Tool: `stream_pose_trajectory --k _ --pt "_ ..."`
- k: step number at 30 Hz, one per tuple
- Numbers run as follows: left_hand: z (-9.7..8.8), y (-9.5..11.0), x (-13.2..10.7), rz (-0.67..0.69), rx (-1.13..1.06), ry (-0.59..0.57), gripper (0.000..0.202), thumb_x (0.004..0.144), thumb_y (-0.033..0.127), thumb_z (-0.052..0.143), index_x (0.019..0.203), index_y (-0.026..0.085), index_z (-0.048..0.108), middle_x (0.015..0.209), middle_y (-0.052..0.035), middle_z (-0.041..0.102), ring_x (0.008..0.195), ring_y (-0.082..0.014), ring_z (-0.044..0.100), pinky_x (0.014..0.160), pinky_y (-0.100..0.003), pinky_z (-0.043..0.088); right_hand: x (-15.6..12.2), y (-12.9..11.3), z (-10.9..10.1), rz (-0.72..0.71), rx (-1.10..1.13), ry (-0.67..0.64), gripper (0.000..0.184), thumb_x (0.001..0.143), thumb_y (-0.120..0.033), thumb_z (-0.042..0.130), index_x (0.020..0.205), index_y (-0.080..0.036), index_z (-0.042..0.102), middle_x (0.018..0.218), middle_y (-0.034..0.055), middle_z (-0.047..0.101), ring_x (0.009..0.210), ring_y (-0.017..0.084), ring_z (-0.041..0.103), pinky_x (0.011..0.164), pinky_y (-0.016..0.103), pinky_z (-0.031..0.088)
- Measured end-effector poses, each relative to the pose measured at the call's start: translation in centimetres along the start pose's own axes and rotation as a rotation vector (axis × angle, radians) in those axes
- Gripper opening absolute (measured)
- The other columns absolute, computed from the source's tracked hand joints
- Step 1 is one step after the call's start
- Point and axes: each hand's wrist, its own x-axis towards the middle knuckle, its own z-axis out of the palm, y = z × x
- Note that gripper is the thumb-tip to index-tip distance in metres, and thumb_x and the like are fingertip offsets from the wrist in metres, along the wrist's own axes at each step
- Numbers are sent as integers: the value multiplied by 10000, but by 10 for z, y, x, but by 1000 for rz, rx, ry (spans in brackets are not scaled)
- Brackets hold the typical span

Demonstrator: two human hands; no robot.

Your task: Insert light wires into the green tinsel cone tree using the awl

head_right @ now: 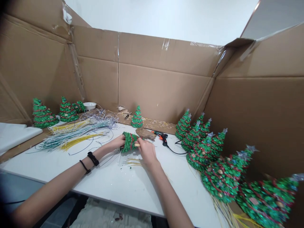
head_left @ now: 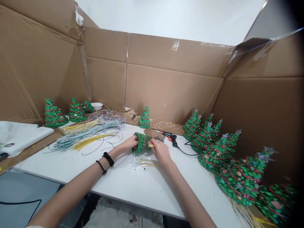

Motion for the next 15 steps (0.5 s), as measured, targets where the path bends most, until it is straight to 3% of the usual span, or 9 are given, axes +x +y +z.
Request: stream_pose_trajectory --k 3,7,10,15 --pt "3 0 1 -100 -94 60 44 605 125 510 564 142 508 411 59 409 387 -47 275 416 -205 172 9 35 -5 215 53 82 318 947 -331 359 903 -203 647 784 53 696 688 163 601 570 242 272" --pt "5 3 -1 -131 -160 69 36 594 153 525 579 147 492 433 68 390 387 -41 252 427 -215 137 20 85 4 459 -41 173 332 910 -228 361 834 -157 677 775 96 691 673 171 583 561 251 267" --pt "5 4 -2 -100 -176 43 51 581 158 545 591 143 498 464 67 405 400 -38 255 435 -218 136 22 103 19 494 -77 189 305 874 -167 380 840 -139 682 756 105 676 673 184 570 578 259 284" --pt "5 2 0 -136 -188 59 35 589 147 538 611 140 511 441 76 382 395 -41 254 441 -221 125 18 106 36 433 -127 218 318 896 -186 361 884 -129 674 898 135 655 875 230 541 749 292 336"
